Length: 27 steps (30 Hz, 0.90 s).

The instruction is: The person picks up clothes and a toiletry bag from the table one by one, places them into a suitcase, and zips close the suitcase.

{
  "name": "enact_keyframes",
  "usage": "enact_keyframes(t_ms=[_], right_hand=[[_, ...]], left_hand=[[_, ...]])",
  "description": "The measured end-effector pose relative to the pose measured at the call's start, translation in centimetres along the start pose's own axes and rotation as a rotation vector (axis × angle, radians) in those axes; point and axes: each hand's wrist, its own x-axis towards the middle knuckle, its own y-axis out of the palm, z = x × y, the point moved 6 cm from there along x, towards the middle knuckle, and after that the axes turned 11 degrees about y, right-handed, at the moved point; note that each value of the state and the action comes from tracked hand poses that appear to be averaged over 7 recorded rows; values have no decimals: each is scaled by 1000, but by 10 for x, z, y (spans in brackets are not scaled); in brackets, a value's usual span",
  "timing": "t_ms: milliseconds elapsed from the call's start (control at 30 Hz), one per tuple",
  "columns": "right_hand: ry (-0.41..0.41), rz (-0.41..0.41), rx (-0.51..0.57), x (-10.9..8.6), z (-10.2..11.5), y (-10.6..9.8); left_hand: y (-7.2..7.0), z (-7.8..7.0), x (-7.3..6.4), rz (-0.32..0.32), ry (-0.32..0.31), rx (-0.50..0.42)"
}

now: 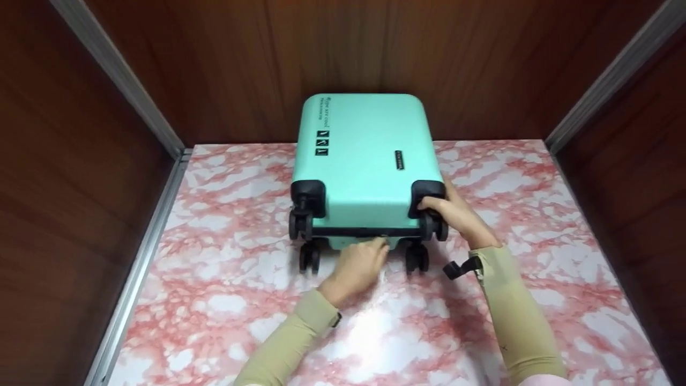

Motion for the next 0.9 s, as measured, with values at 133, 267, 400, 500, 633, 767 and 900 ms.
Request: enact_keyframes(t_ms=[133, 267, 400, 500, 633, 767, 900], right_hand=[[-10, 21, 1, 1, 0, 8], [11, 2, -1, -2, -6, -1], [19, -8, 105, -8, -21, -7], [14, -133, 140, -16, -36, -8], [-10, -355, 128, -28, -58, -3], [6, -325, 198, -34, -78, 19], [27, -229, 193, -37, -90, 40]], left_hand=[[9, -10, 8, 6, 12, 9], [10, -10, 10, 2, 28, -17], [11, -6, 10, 3, 24, -61], [11, -5, 7, 0, 21, -68], [11, -4, 4, -13, 36, -71], [8, -2, -1, -11, 42, -73], [-1, 3, -6, 1, 11, -94]])
